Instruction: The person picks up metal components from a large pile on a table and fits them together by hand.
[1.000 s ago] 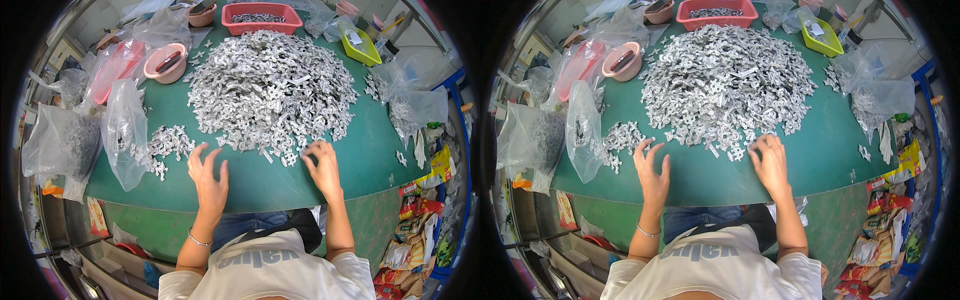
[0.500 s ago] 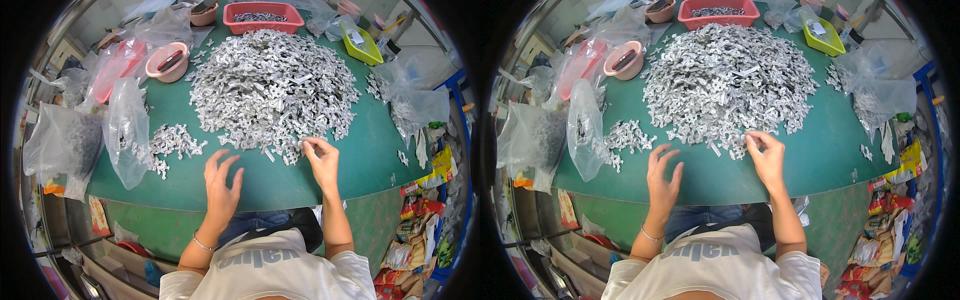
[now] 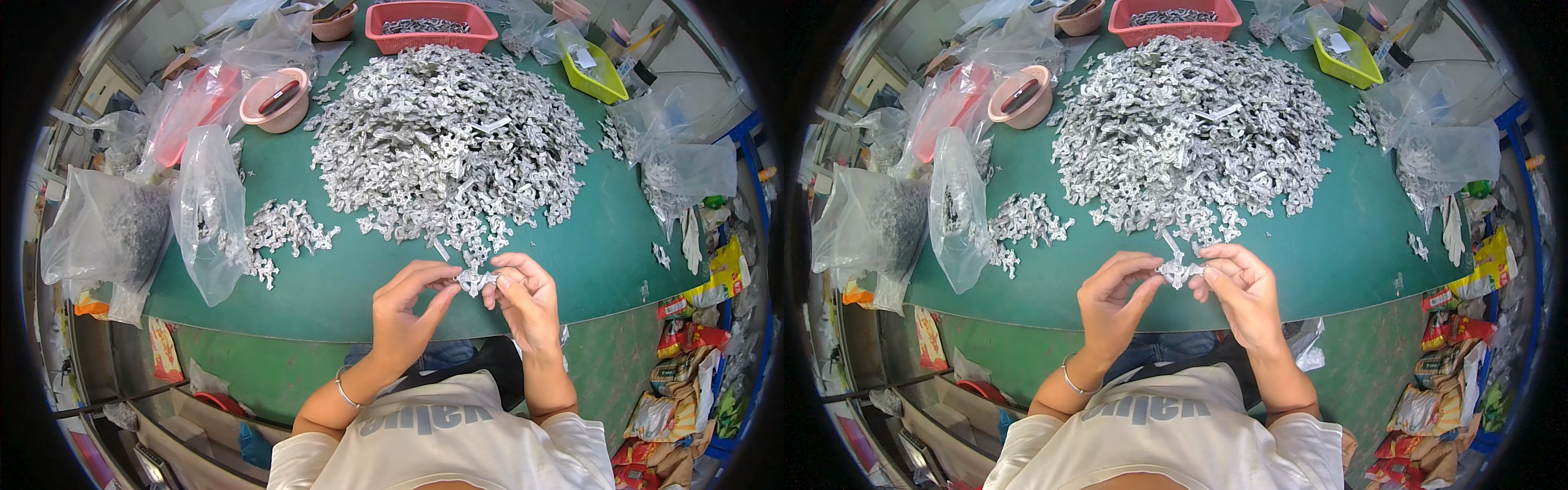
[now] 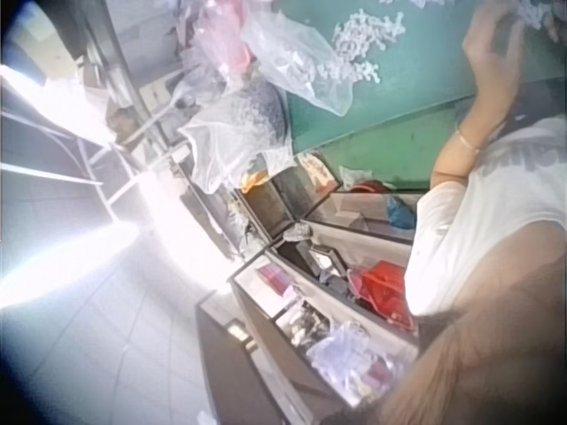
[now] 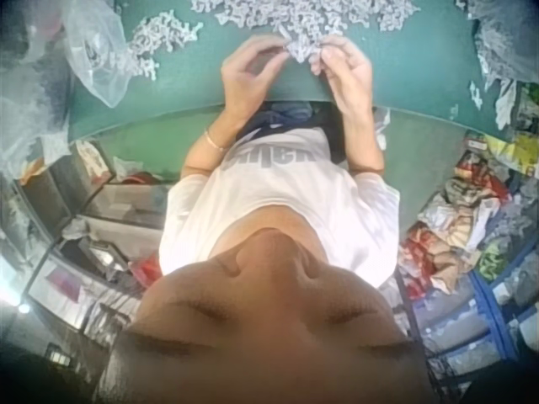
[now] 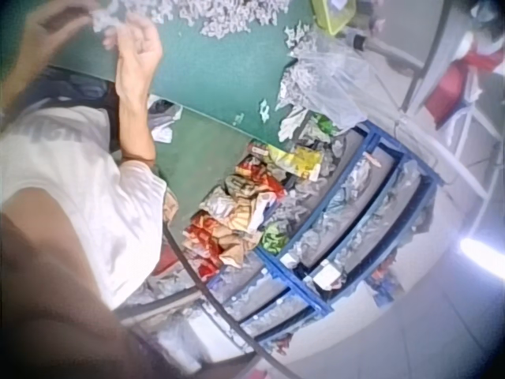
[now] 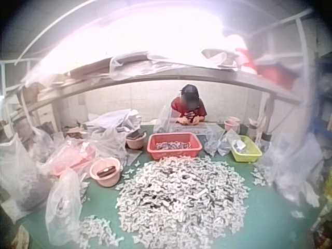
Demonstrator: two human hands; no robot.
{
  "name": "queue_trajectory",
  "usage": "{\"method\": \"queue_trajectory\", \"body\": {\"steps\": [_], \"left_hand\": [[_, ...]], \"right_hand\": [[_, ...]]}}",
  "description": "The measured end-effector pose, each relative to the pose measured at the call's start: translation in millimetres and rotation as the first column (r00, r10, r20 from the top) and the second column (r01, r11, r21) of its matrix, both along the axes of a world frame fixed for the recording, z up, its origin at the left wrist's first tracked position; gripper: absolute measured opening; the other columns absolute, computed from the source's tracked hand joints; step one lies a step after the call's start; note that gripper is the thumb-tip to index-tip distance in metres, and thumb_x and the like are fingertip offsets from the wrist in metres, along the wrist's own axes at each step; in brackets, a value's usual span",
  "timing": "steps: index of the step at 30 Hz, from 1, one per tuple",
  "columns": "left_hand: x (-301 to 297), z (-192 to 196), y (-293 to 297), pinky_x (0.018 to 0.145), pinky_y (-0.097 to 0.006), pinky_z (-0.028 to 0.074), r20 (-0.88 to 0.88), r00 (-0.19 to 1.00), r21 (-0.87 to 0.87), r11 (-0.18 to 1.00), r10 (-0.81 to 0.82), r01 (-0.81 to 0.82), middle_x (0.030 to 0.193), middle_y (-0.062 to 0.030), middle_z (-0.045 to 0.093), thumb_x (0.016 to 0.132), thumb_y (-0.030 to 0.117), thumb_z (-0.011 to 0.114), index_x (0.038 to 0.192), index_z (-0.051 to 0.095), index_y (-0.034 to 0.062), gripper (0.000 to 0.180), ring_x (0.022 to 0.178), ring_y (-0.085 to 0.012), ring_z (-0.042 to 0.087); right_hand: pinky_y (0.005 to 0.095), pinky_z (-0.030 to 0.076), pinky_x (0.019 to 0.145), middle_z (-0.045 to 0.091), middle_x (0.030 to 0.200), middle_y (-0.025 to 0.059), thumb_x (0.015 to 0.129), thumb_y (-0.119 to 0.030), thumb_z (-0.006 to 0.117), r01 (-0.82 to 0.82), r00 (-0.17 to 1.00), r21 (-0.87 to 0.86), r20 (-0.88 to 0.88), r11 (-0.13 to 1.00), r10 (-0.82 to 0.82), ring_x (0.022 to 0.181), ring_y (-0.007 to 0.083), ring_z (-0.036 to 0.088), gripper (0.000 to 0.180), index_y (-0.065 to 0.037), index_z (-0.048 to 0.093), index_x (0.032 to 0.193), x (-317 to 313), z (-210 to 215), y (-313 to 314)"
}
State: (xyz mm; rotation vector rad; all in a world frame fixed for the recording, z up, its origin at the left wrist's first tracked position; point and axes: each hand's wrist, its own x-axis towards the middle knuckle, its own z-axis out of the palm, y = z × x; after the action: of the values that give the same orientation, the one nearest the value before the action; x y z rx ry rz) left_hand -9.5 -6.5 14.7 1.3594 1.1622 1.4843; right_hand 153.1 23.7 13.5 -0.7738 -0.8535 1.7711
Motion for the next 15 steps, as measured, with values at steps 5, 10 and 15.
{"method": "queue_trajectory", "body": {"steps": [5, 10, 15], "left_hand": [[0, 2, -2, 0.072, -0.025, 0.049, 0.092, 0.995, -0.042, 0.998, -0.036, 0.04, 0.091, -0.0146, 0.056, 0.072, -0.012, 0.058, 0.09, 0.058, -0.0096, 0.018, 0.078, -0.017, 0.059], [0, 1, -3, 0.067, -0.025, 0.049, 0.218, 0.975, -0.077, 0.995, -0.05, 0.068, 0.086, -0.0145, 0.058, 0.074, -0.01, 0.058, 0.086, 0.057, -0.009, 0.012, 0.074, -0.0164, 0.058], [-1, 1, -2, 0.061, -0.025, 0.046, 0.395, 0.914, -0.206, 0.961, -0.092, 0.186, 0.078, -0.0121, 0.059, 0.079, 0.0, 0.057, 0.08, 0.056, -0.0068, 0.007, 0.067, -0.0146, 0.056]], "right_hand": [[0.0244, 0.045, 0.061, 0.061, 0.079, 0.0136, 0.082, -0.001, 0.052, 0.034, 0.988, 0.12, 0.146, 0.992, -0.052, 0.067, 0.0137, 0.057, 0.017, 0.005, 0.054, 0.098, 3, 1, -6], [0.0238, 0.046, 0.062, 0.061, 0.078, 0.0125, 0.082, 0.0, 0.053, 0.061, 0.964, 0.221, 0.241, 0.973, -0.115, 0.067, 0.0132, 0.057, 0.014, 0.005, 0.055, 0.095, 2, 6, -10], [0.0242, 0.046, 0.062, 0.06, 0.072, 0.0104, 0.083, 0.0, 0.053, 0.042, 0.97, 0.295, 0.215, 0.955, -0.109, 0.067, 0.0129, 0.058, 0.006, 0.005, 0.055, 0.084, 1, 7, -12]]}}
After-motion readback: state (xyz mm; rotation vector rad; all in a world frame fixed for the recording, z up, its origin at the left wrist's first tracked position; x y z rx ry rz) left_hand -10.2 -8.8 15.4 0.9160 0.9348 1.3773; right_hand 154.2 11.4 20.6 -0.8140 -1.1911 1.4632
